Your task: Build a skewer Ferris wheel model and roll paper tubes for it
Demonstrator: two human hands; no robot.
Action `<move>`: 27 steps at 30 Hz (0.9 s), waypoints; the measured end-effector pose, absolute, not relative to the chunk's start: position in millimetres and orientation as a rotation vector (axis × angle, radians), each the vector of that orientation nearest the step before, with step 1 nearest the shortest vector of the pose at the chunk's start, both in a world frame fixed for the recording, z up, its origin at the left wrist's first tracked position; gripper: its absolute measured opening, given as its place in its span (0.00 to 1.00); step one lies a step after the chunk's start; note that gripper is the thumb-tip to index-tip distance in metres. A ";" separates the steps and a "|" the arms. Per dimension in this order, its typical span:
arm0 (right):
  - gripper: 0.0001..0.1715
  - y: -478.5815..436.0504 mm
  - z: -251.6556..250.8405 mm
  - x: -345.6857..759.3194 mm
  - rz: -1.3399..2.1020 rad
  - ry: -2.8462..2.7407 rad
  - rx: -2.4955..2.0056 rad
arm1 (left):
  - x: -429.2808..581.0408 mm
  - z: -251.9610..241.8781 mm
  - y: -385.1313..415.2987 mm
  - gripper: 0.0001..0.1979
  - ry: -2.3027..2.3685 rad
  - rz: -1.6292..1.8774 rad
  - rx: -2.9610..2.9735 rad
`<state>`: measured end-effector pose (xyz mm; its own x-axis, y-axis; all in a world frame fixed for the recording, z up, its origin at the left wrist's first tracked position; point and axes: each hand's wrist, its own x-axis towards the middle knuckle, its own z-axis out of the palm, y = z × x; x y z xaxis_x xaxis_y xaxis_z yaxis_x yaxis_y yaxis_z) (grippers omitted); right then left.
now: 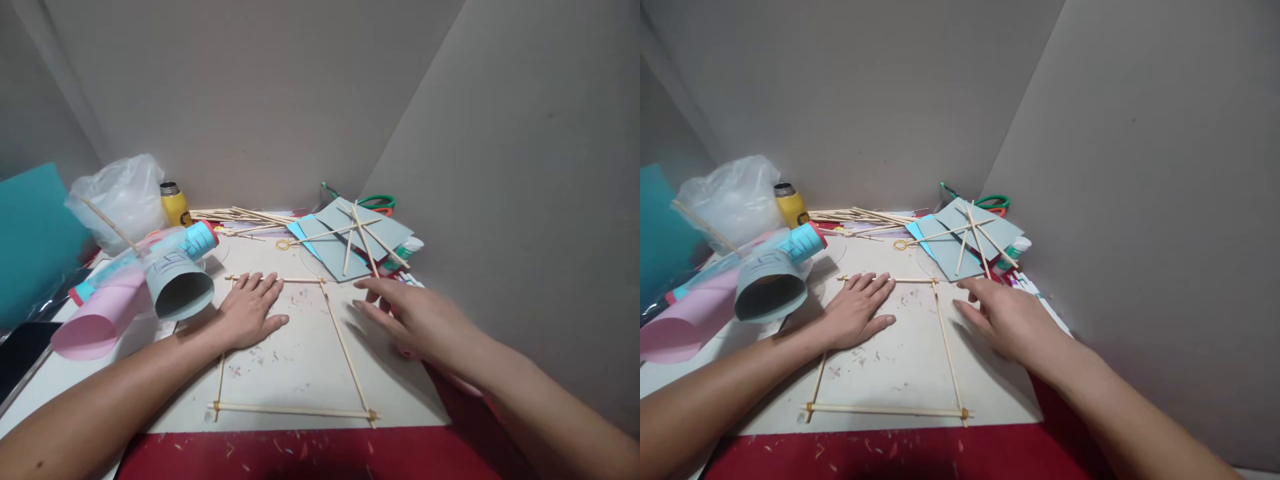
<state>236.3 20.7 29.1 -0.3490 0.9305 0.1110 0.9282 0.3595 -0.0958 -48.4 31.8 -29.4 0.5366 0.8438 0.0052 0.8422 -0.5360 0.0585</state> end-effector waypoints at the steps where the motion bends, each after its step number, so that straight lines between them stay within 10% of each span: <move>1: 0.19 8.7 29.1 237.4 0.034 -2.463 -1.648 | -48.6 -29.5 32.1 0.36 1.490 0.059 2.718; 10: 0.16 -66.4 26.1 194.9 0.513 -2.568 -1.264 | -48.9 -30.7 34.3 0.36 1.524 0.040 2.779; 27: 0.20 -49.8 5.7 199.9 0.147 -2.210 -0.728 | -46.8 -22.7 35.7 0.36 1.507 -0.028 2.801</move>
